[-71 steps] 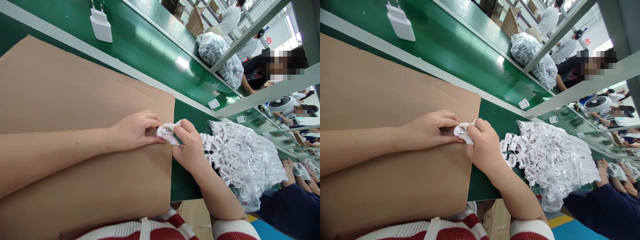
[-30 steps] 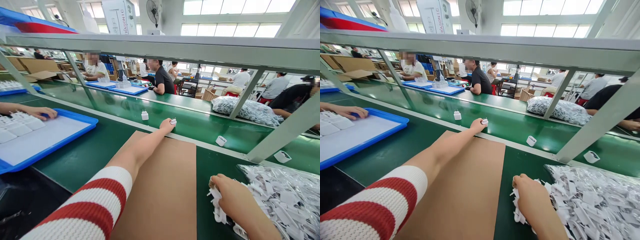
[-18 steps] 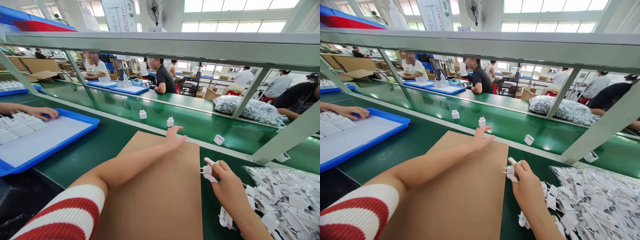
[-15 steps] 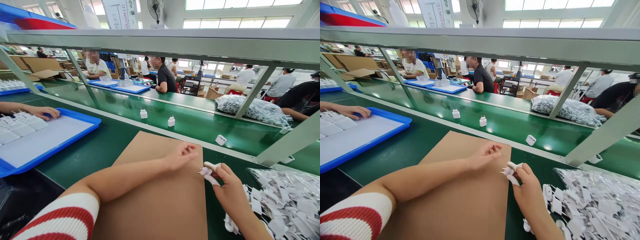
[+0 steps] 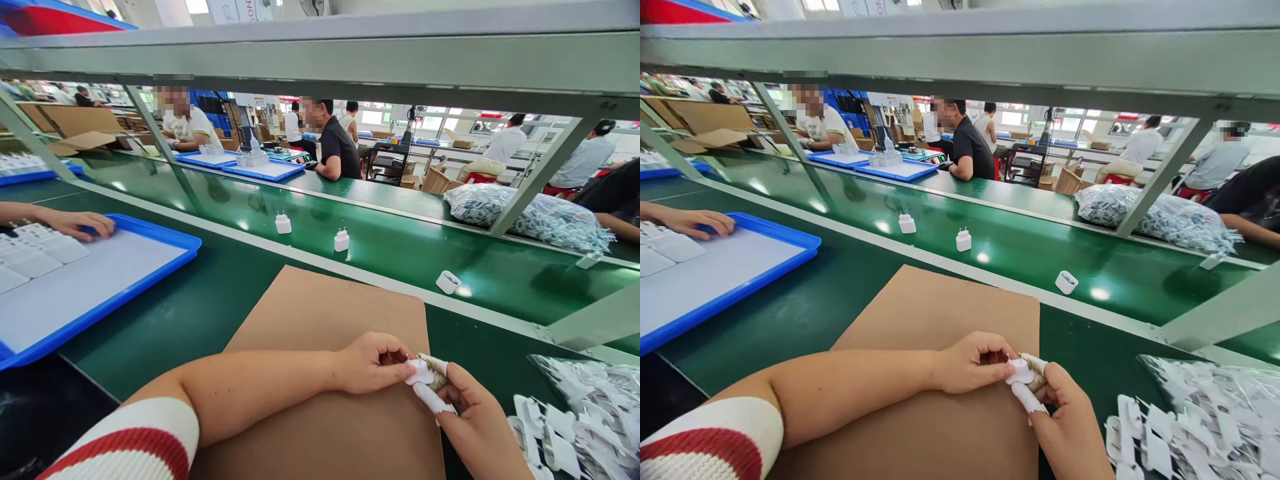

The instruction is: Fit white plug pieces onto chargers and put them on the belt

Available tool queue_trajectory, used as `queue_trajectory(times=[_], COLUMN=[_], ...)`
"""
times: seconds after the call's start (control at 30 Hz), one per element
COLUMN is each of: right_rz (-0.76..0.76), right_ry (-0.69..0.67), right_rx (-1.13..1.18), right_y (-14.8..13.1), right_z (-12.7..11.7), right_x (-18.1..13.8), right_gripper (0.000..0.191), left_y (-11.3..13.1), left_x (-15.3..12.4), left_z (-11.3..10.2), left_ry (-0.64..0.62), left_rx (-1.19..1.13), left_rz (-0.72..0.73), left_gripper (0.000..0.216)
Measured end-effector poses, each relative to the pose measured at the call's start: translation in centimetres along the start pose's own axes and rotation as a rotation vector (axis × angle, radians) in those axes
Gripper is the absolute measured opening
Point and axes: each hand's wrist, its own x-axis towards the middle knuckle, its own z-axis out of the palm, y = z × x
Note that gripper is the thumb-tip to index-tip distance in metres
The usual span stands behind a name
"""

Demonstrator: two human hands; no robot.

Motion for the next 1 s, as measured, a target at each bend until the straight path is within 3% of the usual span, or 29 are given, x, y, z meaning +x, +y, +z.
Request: queue_trajectory(times=[0.17,0.23,0.47,0.73,0.83,0.93,1.0], right_rz=[-0.061,-0.092,-0.087,-0.153,-0.18,-0.114,-0.001], right_ry=[0.06,0.083,-0.05,-0.093,-0.044,0.045,0.008], right_rx=[-0.165,-0.207,-0.29,-0.219,-0.159,0.03,0.245], right_y=[-1.5,-2.0,-2.0,-1.7,-1.8,-3.0,-4.2], right_z=[0.3,0.4,0.8,0.8,0.2,-0.2,-0.2], right_x=[-0.5,-0.6,-0.8,-0.7,-0.3,-0.6,-1.3], right_gripper=[0.003,0.006,0.002,0.011,0.008,0.012,0.025], left_y=[0.4,0.4,0.5,0.3,0.5,0.7,0.7], left_x=[-0.1,-0.1,0.0,-0.1,-0.1,0.0,0.3], left_z=[-0.1,-0.1,-0.2,-0.3,-0.3,-0.4,-0.4], left_ry=[-0.024,-0.034,-0.039,-0.083,-0.064,-0.003,0.058], left_rx=[0.019,0.017,0.082,0.093,0.031,-0.073,-0.138], left_rz=[-0.068,-0.098,-0.053,0.019,-0.003,-0.039,-0.07], left_gripper=[0.035,0.037,0.051,0.05,0.055,0.064,0.068])
